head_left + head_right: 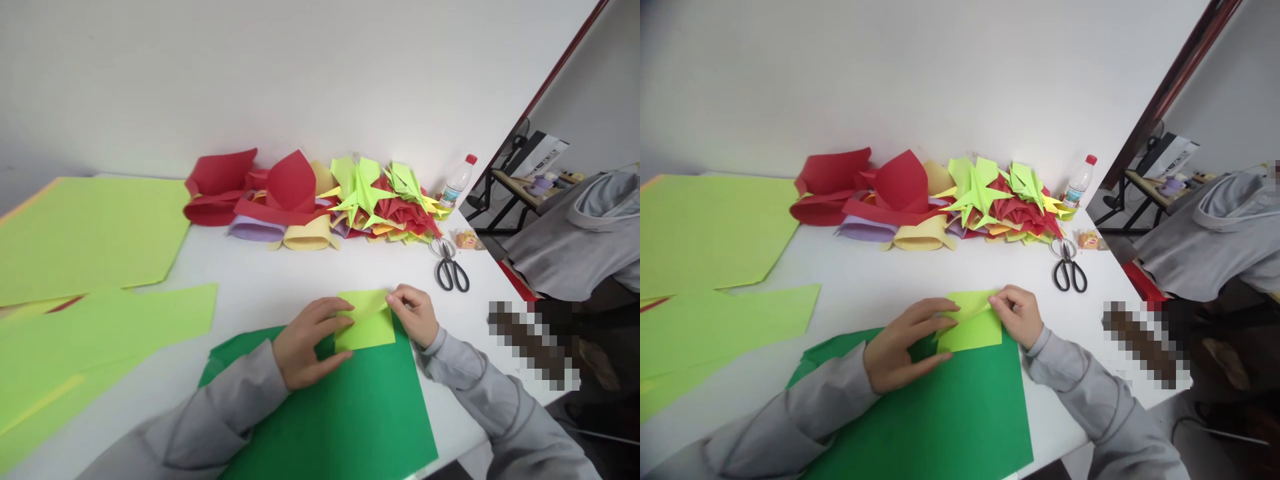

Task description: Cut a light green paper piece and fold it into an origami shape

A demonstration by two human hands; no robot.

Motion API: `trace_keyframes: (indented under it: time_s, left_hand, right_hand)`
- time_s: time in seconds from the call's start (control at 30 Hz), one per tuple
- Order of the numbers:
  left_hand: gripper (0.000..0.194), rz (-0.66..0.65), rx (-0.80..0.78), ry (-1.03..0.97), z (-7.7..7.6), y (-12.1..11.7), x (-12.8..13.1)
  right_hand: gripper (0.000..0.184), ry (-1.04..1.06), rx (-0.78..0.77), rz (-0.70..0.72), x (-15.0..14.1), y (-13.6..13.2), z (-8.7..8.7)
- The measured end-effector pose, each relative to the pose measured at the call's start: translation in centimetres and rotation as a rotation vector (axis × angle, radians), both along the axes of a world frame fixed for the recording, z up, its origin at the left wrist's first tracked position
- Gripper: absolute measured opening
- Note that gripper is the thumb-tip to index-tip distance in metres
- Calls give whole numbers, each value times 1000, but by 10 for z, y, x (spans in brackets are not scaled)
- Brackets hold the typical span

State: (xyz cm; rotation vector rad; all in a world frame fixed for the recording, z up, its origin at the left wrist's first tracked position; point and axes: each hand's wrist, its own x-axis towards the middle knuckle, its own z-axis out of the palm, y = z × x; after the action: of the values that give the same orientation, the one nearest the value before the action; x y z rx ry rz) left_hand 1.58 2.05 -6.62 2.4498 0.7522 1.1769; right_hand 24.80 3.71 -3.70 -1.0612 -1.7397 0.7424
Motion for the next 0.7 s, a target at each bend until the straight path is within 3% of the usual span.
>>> trace_keyframes:
  time_s: [0.07,0.13,0.27,0.43,0.6,0.7]
  left_hand:
    - [21,72,70,43,-2,1,1]
    - [27,105,132,94,-6,4,0]
    - [29,157,266,176,-13,9,-5]
    - [26,196,367,227,-7,4,-8]
    - [19,23,239,240,4,-5,-9]
    - [16,21,154,231,4,-7,-14]
  right_hand:
    - [35,3,108,17,2,1,5]
    - [33,-31,203,87,5,2,8]
    - [47,-293,364,307,11,4,4]
    - [40,-541,440,485,13,3,-4]
    - [24,-509,496,468,12,-1,-1]
    - [23,-542,542,484,11,-3,0]
